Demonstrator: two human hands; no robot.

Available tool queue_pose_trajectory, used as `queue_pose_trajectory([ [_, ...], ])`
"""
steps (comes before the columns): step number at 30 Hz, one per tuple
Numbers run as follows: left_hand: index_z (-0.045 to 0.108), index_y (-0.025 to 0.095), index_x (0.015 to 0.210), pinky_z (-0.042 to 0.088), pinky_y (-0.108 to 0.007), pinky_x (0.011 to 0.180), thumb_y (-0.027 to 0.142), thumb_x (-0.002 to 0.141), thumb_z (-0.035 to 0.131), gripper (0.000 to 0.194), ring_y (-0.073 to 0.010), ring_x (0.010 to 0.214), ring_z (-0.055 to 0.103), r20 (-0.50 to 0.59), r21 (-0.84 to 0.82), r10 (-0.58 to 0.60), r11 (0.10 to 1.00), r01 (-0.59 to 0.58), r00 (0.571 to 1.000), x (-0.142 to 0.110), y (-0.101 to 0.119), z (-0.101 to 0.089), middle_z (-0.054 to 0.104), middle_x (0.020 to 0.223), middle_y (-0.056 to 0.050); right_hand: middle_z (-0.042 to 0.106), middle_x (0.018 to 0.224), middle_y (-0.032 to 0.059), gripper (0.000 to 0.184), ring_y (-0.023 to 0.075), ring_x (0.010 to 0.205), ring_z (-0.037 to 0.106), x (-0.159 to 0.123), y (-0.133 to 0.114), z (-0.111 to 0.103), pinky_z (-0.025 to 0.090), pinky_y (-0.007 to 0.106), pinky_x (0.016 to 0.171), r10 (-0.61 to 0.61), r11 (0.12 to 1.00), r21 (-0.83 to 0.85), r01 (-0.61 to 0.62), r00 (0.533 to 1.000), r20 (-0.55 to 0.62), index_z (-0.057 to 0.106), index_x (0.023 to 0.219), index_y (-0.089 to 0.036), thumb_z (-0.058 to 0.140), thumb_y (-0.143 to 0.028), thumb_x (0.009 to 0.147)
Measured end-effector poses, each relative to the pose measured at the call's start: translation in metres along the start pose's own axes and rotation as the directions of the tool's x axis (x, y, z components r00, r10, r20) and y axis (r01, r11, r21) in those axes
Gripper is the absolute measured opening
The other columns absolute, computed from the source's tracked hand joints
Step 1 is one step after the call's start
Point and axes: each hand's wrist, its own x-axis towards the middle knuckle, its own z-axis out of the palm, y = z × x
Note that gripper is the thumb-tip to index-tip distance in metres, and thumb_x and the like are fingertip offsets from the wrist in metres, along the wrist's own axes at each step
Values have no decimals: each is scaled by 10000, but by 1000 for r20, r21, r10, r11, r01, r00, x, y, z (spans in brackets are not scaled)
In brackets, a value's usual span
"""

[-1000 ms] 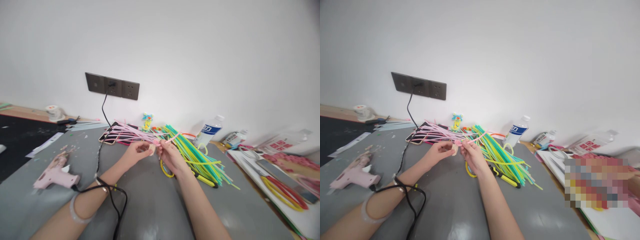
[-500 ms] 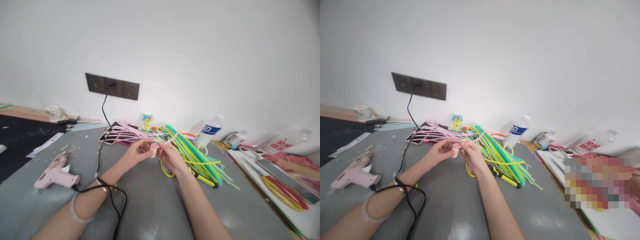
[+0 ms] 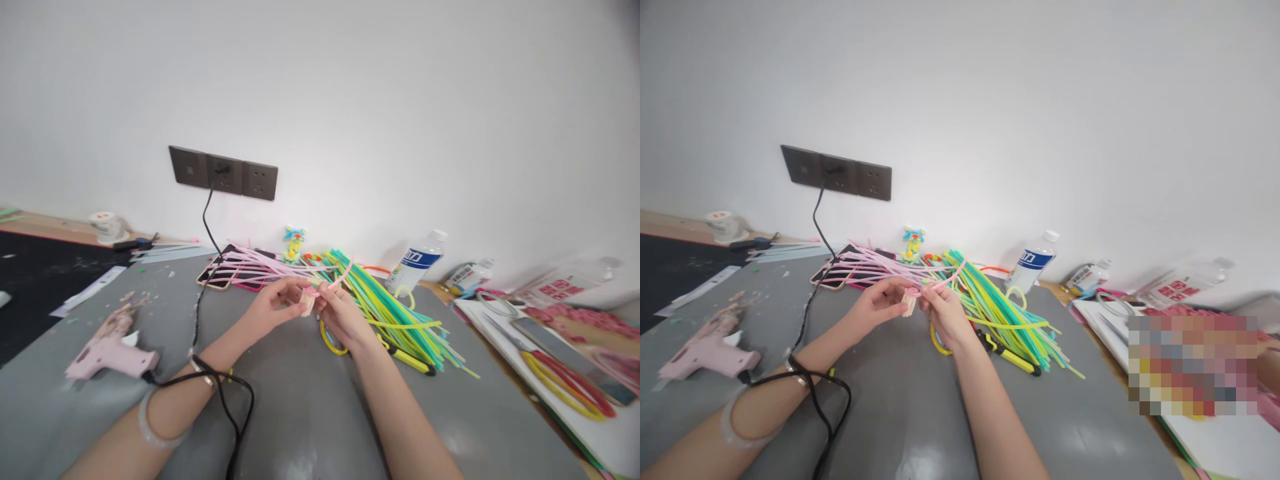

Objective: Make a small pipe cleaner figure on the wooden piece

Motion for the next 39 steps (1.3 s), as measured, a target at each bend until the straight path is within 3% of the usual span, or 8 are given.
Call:
queue_pose_trajectory([
  [5, 654, 222, 1183, 488, -279, 779, 294, 828, 701, 366, -181, 886, 612, 25, 72, 37, 997, -39, 999, -2, 1, 0, 692, 1013, -64, 407, 512, -62, 431, 105, 525, 338, -2, -1, 3, 289, 259, 544, -2, 1000, 2, 2, 999, 34, 542, 569, -189, 842, -492, 634],
  [12, 692, 198, 1110, 482, -272, 757, 285, 831, 689, 292, -176, 849, 618, 13, 143, 56, 988, -58, 998, -2, 5, 1, 707, 957, -64, 403, 506, -71, 435, 92, 521, 345, -2, -1, 4, 299, 239, 537, 5, 1000, -2, -5, 999, 41, 539, 583, -184, 853, -483, 624],
  [18, 718, 202, 1036, 473, -238, 669, 248, 793, 727, 247, -138, 744, 590, -14, 55, 35, 998, -35, 999, -1, 3, 2, 688, 887, -37, 445, 525, -60, 370, 97, 528, 374, -2, -1, 5, 315, 241, 543, -36, 999, 26, 35, 999, 9, 589, 617, -182, 847, -447, 644],
  [26, 709, 193, 1009, 489, -278, 723, 286, 774, 751, 257, -162, 771, 618, -48, -79, -58, 995, 54, 997, 0, 3, 4, 696, 841, -38, 528, 598, -33, 269, 109, 579, 436, -6, -1, 9, 347, 243, 588, -128, 991, -14, 129, 990, 57, 663, 676, -195, 836, -401, 673],
  [35, 699, 189, 1030, 483, -265, 718, 276, 760, 768, 292, -152, 775, 602, -66, -88, -71, 994, 66, 995, 1, 3, 4, 669, 832, -30, 516, 582, -37, 289, 111, 564, 429, -5, 0, 8, 337, 246, 571, -112, 992, -50, 115, 992, 57, 629, 670, -192, 827, -401, 690],
  [39, 656, 206, 1123, 480, -255, 714, 261, 741, 786, 407, -134, 751, 596, -75, -127, -86, 989, 76, 993, 1, 3, 4, 650, 813, -8, 537, 596, -32, 305, 111, 567, 446, -3, 1, 7, 357, 244, 572, -97, 994, -49, 99, 994, 45, 624, 674, -189, 819, -421, 700],
])
